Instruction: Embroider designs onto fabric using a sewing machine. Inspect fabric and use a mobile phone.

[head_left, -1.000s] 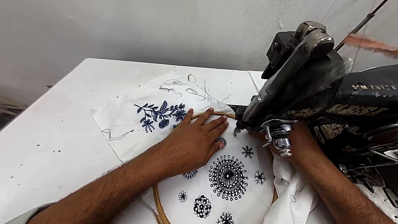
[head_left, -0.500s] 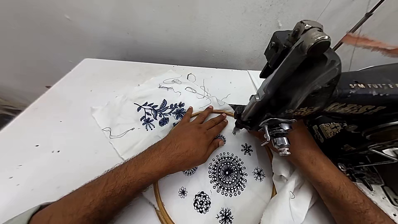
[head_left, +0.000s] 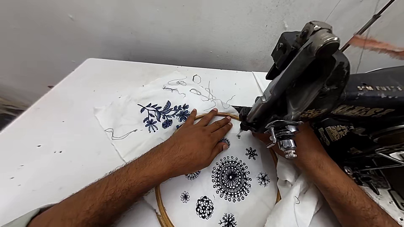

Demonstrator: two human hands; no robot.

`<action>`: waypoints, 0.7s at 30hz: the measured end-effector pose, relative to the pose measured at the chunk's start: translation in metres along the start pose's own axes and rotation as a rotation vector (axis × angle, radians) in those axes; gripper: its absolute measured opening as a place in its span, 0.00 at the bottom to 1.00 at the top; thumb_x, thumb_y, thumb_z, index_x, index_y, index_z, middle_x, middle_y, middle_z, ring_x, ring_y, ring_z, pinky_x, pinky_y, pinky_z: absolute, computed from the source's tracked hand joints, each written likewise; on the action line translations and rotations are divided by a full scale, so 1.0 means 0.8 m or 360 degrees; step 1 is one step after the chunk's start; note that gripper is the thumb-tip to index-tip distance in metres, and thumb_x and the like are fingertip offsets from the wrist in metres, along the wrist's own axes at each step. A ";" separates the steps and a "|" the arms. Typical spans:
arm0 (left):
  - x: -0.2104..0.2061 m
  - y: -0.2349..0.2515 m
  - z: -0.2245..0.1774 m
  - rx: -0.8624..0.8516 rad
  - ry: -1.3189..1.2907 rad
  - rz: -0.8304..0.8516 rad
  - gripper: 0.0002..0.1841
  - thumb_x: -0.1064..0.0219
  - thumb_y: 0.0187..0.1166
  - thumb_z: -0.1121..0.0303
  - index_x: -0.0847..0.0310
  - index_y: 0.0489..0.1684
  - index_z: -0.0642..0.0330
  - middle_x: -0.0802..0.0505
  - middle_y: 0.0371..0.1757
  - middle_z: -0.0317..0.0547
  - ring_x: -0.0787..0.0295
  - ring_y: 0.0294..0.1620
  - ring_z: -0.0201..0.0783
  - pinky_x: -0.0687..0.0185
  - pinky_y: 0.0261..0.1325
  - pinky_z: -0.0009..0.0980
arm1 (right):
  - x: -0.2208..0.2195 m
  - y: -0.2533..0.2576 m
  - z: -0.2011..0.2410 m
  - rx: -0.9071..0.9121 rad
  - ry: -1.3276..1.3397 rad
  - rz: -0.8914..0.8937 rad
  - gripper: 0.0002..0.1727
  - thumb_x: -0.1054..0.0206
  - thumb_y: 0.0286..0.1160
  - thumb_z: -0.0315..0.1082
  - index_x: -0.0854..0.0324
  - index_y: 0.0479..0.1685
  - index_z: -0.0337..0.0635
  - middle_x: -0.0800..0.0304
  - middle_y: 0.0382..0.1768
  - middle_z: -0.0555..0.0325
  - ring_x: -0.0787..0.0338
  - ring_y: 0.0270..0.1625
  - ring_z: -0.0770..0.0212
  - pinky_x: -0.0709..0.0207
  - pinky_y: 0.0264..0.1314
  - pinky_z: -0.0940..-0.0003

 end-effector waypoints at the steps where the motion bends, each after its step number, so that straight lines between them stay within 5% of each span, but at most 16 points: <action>1: 0.000 0.000 0.001 0.0005 -0.0005 0.0010 0.31 0.62 0.93 0.46 0.34 0.90 0.47 0.33 0.93 0.32 0.48 0.95 0.50 0.54 0.86 0.73 | 0.000 -0.001 0.001 0.0000 0.0004 0.0000 0.12 0.20 0.59 0.24 0.14 0.40 0.34 0.10 0.37 0.43 0.10 0.43 0.49 0.19 0.47 0.46; 21: 0.002 -0.003 0.000 0.0016 0.0018 0.0052 0.31 0.62 0.92 0.46 0.35 0.91 0.46 0.34 0.93 0.31 0.49 0.96 0.50 0.53 0.85 0.74 | -0.007 0.002 -0.007 -0.0022 0.0045 0.0033 0.12 0.17 0.57 0.27 0.13 0.39 0.37 0.10 0.35 0.47 0.09 0.41 0.53 0.18 0.46 0.48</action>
Point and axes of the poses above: each hand's wrist, its own y-axis towards the middle knuckle, its own x-axis out of the back of the hand, z = x × y, the point moved 6 cm from there along y, towards the middle knuckle
